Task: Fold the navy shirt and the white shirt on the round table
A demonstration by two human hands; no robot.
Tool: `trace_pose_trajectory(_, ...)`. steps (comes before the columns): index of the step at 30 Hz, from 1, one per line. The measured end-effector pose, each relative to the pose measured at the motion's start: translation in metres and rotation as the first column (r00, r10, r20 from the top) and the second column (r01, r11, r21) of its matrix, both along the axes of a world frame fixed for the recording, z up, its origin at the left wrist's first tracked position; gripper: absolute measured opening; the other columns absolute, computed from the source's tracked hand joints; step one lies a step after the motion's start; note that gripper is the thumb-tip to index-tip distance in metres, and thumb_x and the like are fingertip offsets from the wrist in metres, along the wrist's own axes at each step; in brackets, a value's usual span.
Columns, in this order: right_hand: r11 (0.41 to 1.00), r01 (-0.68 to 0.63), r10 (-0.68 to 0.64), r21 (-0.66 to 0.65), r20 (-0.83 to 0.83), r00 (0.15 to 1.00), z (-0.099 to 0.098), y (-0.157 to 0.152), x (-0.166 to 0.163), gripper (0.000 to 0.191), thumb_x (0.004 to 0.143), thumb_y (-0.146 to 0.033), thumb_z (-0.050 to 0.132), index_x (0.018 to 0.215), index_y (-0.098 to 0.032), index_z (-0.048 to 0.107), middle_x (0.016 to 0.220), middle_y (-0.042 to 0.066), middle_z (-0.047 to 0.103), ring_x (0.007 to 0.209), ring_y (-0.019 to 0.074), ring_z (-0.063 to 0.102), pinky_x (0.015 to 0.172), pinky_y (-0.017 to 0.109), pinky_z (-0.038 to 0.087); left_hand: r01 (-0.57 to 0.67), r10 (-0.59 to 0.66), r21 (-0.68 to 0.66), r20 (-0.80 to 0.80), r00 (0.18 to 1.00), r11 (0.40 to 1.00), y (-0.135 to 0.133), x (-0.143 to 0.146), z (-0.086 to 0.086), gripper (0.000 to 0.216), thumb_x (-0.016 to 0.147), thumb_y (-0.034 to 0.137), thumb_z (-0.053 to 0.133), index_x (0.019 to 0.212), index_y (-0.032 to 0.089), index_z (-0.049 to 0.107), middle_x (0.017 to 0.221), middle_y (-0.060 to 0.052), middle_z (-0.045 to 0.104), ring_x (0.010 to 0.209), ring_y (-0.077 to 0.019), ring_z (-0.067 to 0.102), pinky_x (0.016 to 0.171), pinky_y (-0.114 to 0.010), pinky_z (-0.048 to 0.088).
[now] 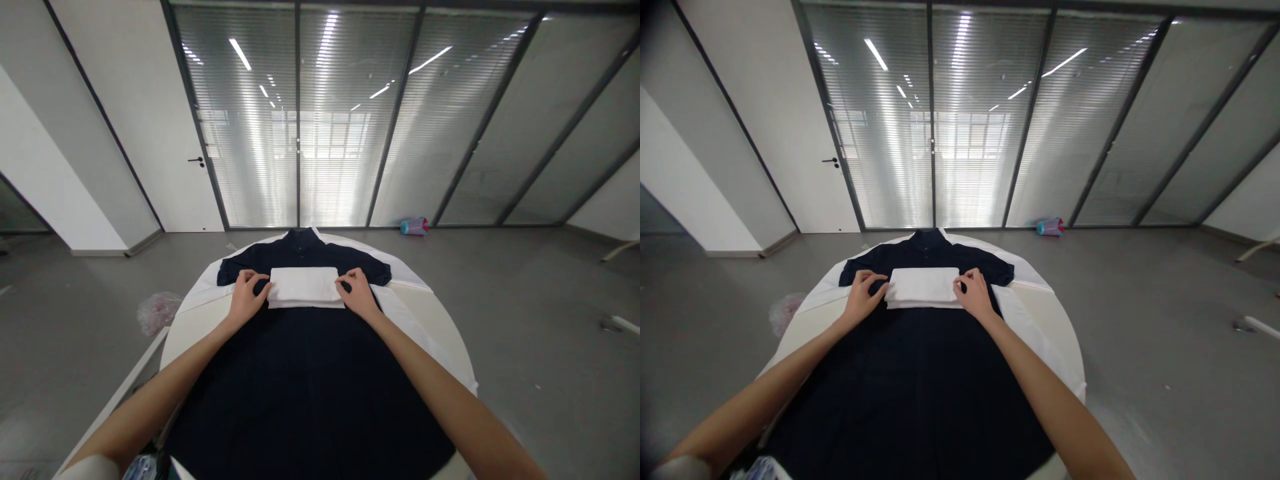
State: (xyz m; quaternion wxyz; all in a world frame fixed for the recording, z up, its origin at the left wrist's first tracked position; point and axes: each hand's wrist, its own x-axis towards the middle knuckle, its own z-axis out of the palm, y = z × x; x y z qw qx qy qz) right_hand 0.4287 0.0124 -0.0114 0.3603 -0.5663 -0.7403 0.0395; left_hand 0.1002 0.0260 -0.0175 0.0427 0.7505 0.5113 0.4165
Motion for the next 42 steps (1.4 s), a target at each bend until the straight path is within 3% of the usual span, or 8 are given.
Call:
trace_pose_trajectory(4,1.0,0.009,-0.006,-0.013,0.213,0.977,0.026,0.026,-0.057,0.029,0.096,-0.03,0.046,0.109,-0.023,0.071,0.118,0.01,0.059,0.111,0.0243,0.053,0.097,0.039,0.04,0.054,-0.033,0.073,-0.263,0.964,0.996,0.02,0.043,0.018,0.03,0.096,0.025,0.044,0.113,0.019,0.069,0.126,-0.01,0.062,0.123,-0.0266,0.055,0.104,-0.043,0.045)
trace_pose_trajectory(9,0.992,0.031,0.016,-0.124,0.368,0.93,0.004,0.039,-0.104,0.048,0.103,-0.031,0.027,0.141,-0.019,0.053,0.147,0.012,0.049,0.135,0.0255,0.041,0.111,0.04,0.028,0.016,-0.037,-0.046,-0.496,0.867,0.999,0.026,0.087,-0.007,0.047,0.098,0.022,0.037,0.141,0.013,0.051,0.149,-0.012,0.049,0.143,-0.0318,0.035,0.115,-0.05,0.032)
trace_pose_trajectory(13,0.983,0.107,-0.041,-0.146,0.398,0.917,-0.022,0.033,-0.083,0.06,0.102,-0.053,0.026,0.154,-0.023,0.035,0.16,0.011,0.03,0.148,0.0287,0.022,0.118,0.047,0.013,-0.028,0.021,-0.006,-0.537,0.844,1.0,0.018,0.082,-0.028,0.053,0.101,0.037,0.033,0.15,0.019,0.042,0.156,-0.009,0.038,0.146,-0.0345,0.028,0.119,-0.055,0.021)
trace_pose_trajectory(18,0.91,0.228,-0.097,-0.347,0.355,0.93,-0.034,0.028,-0.038,0.078,0.097,-0.066,0.024,0.159,-0.019,0.017,0.165,0.011,0.011,0.149,0.0303,0.02,0.119,0.049,0.015,-0.013,0.004,-0.012,-0.547,0.837,1.0,0.014,0.071,-0.031,0.059,0.1,0.048,0.035,0.152,0.021,0.038,0.159,-0.011,0.033,0.147,-0.0347,0.025,0.12,-0.054,0.02)
trace_pose_trajectory(21,0.894,0.249,-0.113,-0.373,0.349,0.93,-0.027,0.029,-0.032,0.076,0.098,-0.06,0.028,0.158,-0.014,0.02,0.162,0.016,0.02,0.148,0.0331,0.021,0.119,0.05,0.014,-0.01,-0.022,-0.055,-0.553,0.833,0.998,0.017,0.071,-0.023,0.06,0.099,0.049,0.036,0.152,0.021,0.038,0.158,-0.011,0.034,0.147,-0.0352,0.026,0.118,-0.054,0.022)
trace_pose_trajectory(28,0.974,0.198,-0.149,-0.111,0.341,0.928,0.008,0.052,-0.081,0.052,0.099,-0.035,0.031,0.141,-0.013,0.052,0.159,0.014,0.03,0.148,0.0322,0.018,0.118,0.051,0.012,-0.064,-0.034,-0.172,-0.517,0.856,0.983,0.041,0.083,0.004,0.046,0.1,0.033,0.031,0.137,0.021,0.056,0.144,-0.009,0.055,0.14,-0.0313,0.04,0.116,-0.06,0.023)
trace_pose_trajectory(33,0.963,0.124,-0.03,-0.239,0.363,0.931,-0.007,0.056,-0.094,0.06,0.102,-0.046,0.022,0.144,-0.013,0.049,0.15,0.014,0.046,0.144,0.0289,0.029,0.118,0.048,0.012,-0.079,-0.033,-0.185,-0.535,0.845,0.979,0.048,0.083,-0.016,0.055,0.102,0.043,0.028,0.149,0.017,0.041,0.155,-0.013,0.039,0.145,-0.0279,0.033,0.119,-0.054,0.019)
trace_pose_trajectory(42,0.892,0.269,-0.169,-0.362,0.286,0.943,-0.028,0.055,-0.056,0.089,0.094,-0.071,0.016,0.155,-0.006,0.028,0.162,0.014,0.021,0.15,0.0286,0.017,0.12,0.047,0.014,-0.109,-0.063,-0.372,-0.422,0.905,0.922,0.058,0.062,-0.031,0.078,0.096,0.068,0.023,0.155,0.016,0.029,0.162,-0.015,0.022,0.15,-0.0299,0.018,0.118,-0.055,0.021)
